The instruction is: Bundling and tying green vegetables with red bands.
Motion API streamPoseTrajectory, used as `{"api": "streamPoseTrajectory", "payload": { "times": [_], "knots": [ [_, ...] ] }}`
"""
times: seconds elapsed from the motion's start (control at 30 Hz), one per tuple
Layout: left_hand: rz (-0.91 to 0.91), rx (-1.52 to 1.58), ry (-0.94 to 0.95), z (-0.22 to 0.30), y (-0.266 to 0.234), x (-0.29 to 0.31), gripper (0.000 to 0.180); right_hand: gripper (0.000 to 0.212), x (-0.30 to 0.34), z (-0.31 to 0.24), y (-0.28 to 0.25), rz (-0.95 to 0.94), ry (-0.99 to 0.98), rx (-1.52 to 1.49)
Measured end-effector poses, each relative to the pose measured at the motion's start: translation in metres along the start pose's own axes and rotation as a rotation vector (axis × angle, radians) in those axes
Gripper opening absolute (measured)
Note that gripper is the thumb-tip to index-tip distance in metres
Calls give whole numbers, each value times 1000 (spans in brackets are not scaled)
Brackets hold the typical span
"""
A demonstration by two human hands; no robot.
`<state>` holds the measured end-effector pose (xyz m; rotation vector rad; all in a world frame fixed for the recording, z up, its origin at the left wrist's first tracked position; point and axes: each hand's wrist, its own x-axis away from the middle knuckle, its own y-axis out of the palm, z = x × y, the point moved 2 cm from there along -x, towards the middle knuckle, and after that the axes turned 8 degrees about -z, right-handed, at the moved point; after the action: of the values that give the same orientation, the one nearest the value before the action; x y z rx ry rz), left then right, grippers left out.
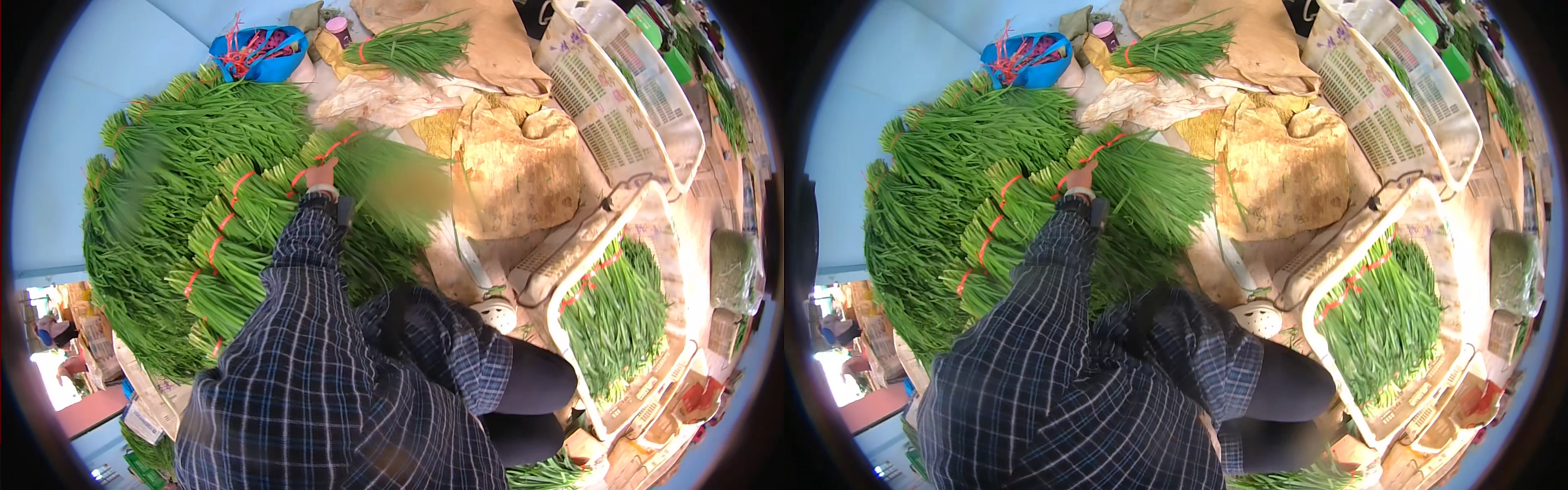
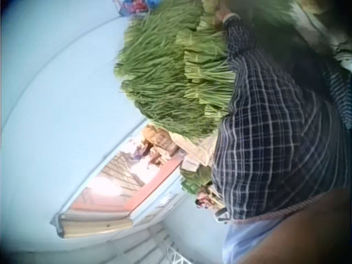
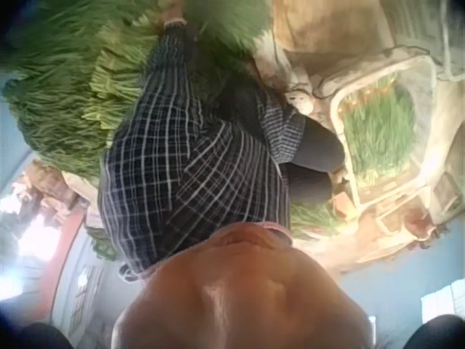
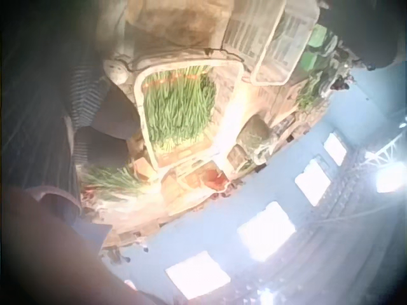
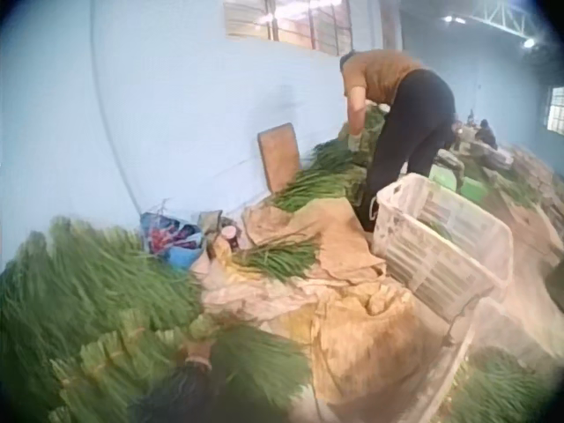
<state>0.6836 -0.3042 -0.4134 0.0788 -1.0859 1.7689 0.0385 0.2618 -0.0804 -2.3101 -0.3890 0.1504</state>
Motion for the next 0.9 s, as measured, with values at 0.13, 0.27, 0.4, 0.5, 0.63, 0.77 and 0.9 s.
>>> {"api": "streamPoseTrajectory", "payload": {
  "times": [0.13,0.27,0.4,0.5,0.63,0.77,0.9],
  "knots": [
    [132,218,-356,-21,1,-76,125,55,-11,-21,14,-45,17,23],
    [261,247,-467,-1,74,-68,139,57,-6,-49,7,19,25,100],
    [284,138,-513,16,42,-61,124,59,-15,-71,11,-7,10,124],
    [300,274,-226,41,47,-37,120,60,-14,-98,8,-18,-27,162],
    [598,879,117,0,49,-45,112,62,-40,-126,39,-152,-109,174],
    [231,1235,304,27,50,-16,88,64,-46,-154,44,-201,-197,207],
    [-265,1205,338,110,42,72,62,66,-43,-181,31,-192,-285,200]
  ]
}}
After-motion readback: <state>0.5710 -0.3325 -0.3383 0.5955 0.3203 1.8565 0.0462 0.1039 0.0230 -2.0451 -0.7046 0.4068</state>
